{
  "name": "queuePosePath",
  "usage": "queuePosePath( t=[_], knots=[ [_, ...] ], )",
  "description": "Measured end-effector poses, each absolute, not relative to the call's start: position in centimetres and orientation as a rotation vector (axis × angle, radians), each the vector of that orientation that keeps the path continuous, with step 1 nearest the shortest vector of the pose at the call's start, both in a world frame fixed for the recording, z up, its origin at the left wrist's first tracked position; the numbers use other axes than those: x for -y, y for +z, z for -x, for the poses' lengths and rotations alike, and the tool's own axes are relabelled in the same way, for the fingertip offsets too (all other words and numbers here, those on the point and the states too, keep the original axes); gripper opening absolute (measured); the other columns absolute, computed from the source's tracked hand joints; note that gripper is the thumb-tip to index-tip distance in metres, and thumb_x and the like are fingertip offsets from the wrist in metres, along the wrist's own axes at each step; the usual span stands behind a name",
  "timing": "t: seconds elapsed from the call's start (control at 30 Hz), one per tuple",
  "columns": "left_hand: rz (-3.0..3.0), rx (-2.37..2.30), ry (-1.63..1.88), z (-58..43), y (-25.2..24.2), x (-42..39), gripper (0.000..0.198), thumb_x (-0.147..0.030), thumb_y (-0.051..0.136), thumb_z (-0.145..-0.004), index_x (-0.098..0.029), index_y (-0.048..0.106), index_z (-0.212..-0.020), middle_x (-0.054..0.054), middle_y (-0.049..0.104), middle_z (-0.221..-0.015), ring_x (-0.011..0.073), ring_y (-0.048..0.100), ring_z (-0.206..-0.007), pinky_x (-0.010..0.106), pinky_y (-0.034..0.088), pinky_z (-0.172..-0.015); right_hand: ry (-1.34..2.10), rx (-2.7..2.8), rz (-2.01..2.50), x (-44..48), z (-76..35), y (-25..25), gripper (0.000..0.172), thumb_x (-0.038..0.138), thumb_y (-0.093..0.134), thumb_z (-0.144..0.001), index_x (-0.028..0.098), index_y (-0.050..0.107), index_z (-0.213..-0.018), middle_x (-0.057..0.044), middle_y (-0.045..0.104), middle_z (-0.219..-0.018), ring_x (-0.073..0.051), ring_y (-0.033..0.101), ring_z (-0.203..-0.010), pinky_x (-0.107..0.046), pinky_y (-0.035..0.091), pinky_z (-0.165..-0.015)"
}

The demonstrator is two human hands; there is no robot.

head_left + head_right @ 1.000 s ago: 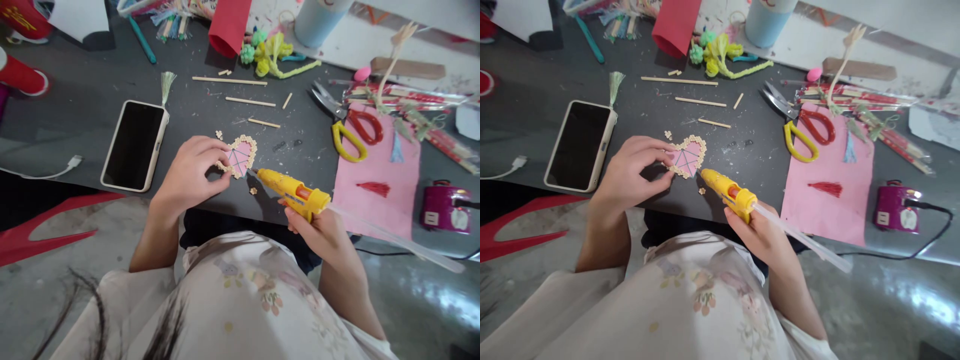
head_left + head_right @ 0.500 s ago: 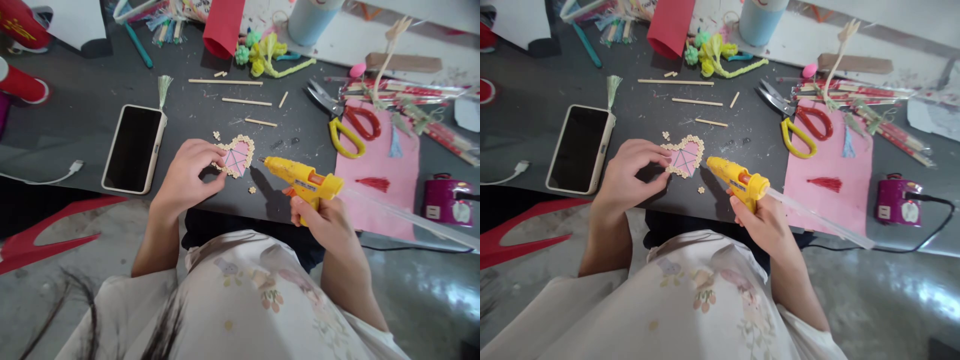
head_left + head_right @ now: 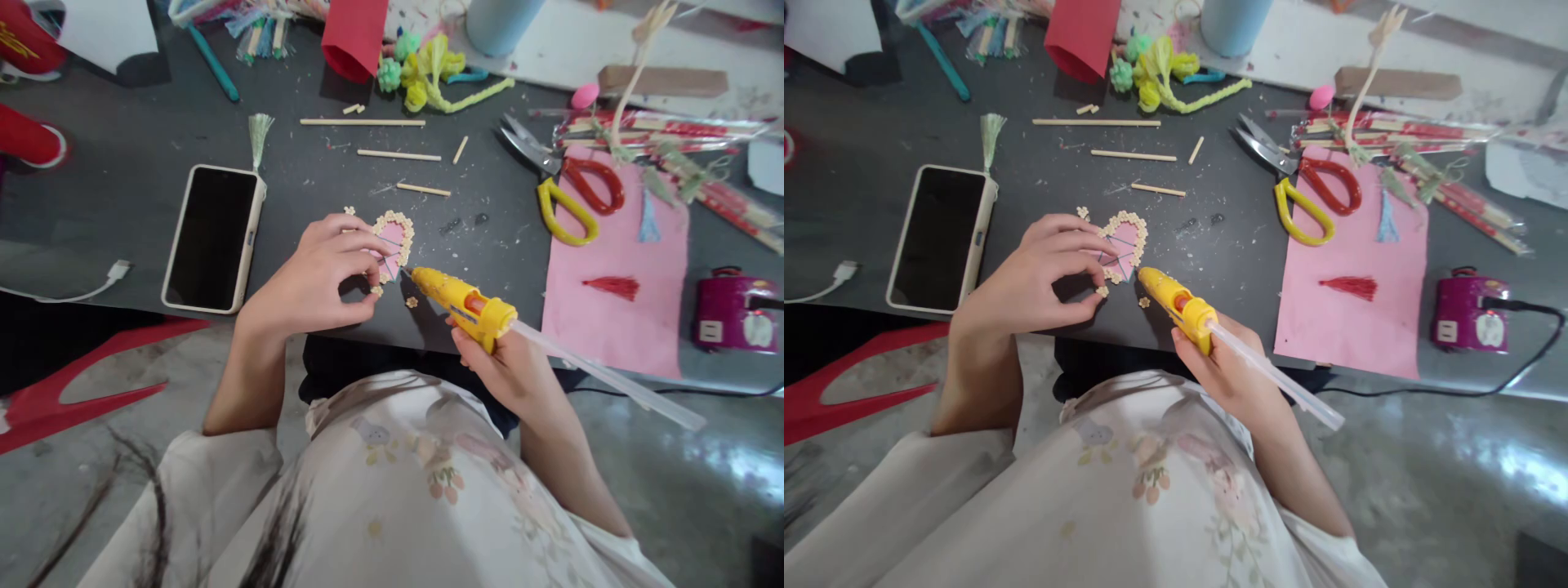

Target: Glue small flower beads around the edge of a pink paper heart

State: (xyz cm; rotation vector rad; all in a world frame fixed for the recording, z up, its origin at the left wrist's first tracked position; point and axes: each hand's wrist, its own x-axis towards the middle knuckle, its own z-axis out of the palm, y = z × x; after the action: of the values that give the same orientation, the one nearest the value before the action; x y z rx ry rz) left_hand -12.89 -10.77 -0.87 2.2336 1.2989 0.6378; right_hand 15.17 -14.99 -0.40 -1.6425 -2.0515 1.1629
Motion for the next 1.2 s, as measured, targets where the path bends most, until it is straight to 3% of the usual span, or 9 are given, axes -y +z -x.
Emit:
queuePosePath(
  t=[0.1,0.23,0.43,0.57,0.7,0.93,1.2],
  knots=[
    [-2.236,-1.298,0.65,13.3,-0.7,10.6,0.004,-0.023,0.065,-0.072,-0.025,0.064,-0.075,-0.002,0.071,-0.116,0.0254,0.055,-0.122,0.046,0.039,-0.109,1.267,1.84,1.658,14.8,-14.9,-0.1,0.026,0.043,0.055,-0.092,0.02,0.065,-0.092,-0.006,0.069,-0.086,-0.014,0.058,-0.057,-0.028,0.05,-0.052],
    [-2.259,-1.308,0.735,14.0,-1.0,10.6,0.006,-0.021,0.066,-0.073,-0.025,0.062,-0.076,0.0,0.071,-0.112,0.0244,0.059,-0.114,0.045,0.043,-0.104,1.384,1.521,1.597,13.2,-13.9,0.8,0.021,0.039,0.059,-0.09,0.02,0.066,-0.093,0.0,0.063,-0.069,-0.011,0.057,-0.053,-0.025,0.05,-0.049],
    [-2.233,-1.41,0.862,15.1,-0.7,11.5,0.012,-0.019,0.067,-0.072,-0.028,0.061,-0.077,-0.001,0.071,-0.111,0.0227,0.062,-0.105,0.042,0.049,-0.099,1.433,1.266,1.377,8.6,-12.1,1.2,0.023,0.039,0.06,-0.089,0.02,0.064,-0.102,0.004,0.061,-0.064,-0.011,0.059,-0.053,-0.025,0.051,-0.049],
    [-2.161,-1.491,0.885,14.8,-0.7,13.0,0.009,-0.017,0.066,-0.075,-0.025,0.062,-0.08,0.002,0.07,-0.112,0.0201,0.064,-0.103,0.036,0.053,-0.091,1.444,1.29,1.341,5.8,-10.9,0.7,0.021,0.038,0.061,-0.088,0.021,0.062,-0.101,0.003,0.063,-0.068,-0.016,0.071,-0.071,-0.027,0.055,-0.06],
    [-2.115,-1.533,0.914,13.8,-1.5,14.5,0.008,-0.016,0.065,-0.076,-0.022,0.063,-0.082,0.004,0.07,-0.11,0.0192,0.065,-0.103,0.034,0.052,-0.092,1.44,1.367,1.337,4.3,-9.9,-0.2,0.021,0.038,0.065,-0.086,0.024,0.062,-0.1,0.004,0.062,-0.068,-0.017,0.073,-0.083,-0.03,0.057,-0.074],
    [-2.126,-1.605,0.951,12.9,-2.8,15.6,0.009,-0.014,0.064,-0.077,-0.021,0.062,-0.083,0.005,0.07,-0.106,0.0197,0.066,-0.1,0.036,0.05,-0.091,1.454,1.414,1.253,3.7,-8.7,-1.5,0.025,0.042,0.072,-0.08,0.023,0.06,-0.093,0.001,0.068,-0.088,-0.015,0.071,-0.086,-0.031,0.057,-0.085],
    [-2.174,-1.622,0.95,13.1,-3.2,15.6,0.01,-0.015,0.065,-0.077,-0.021,0.061,-0.084,0.005,0.07,-0.105,0.0212,0.066,-0.1,0.037,0.048,-0.088,1.505,1.407,1.233,3.7,-8.6,-1.7,0.03,0.048,0.073,-0.08,0.024,0.06,-0.091,0.0,0.069,-0.089,-0.018,0.072,-0.09,-0.036,0.057,-0.092]
  ],
)
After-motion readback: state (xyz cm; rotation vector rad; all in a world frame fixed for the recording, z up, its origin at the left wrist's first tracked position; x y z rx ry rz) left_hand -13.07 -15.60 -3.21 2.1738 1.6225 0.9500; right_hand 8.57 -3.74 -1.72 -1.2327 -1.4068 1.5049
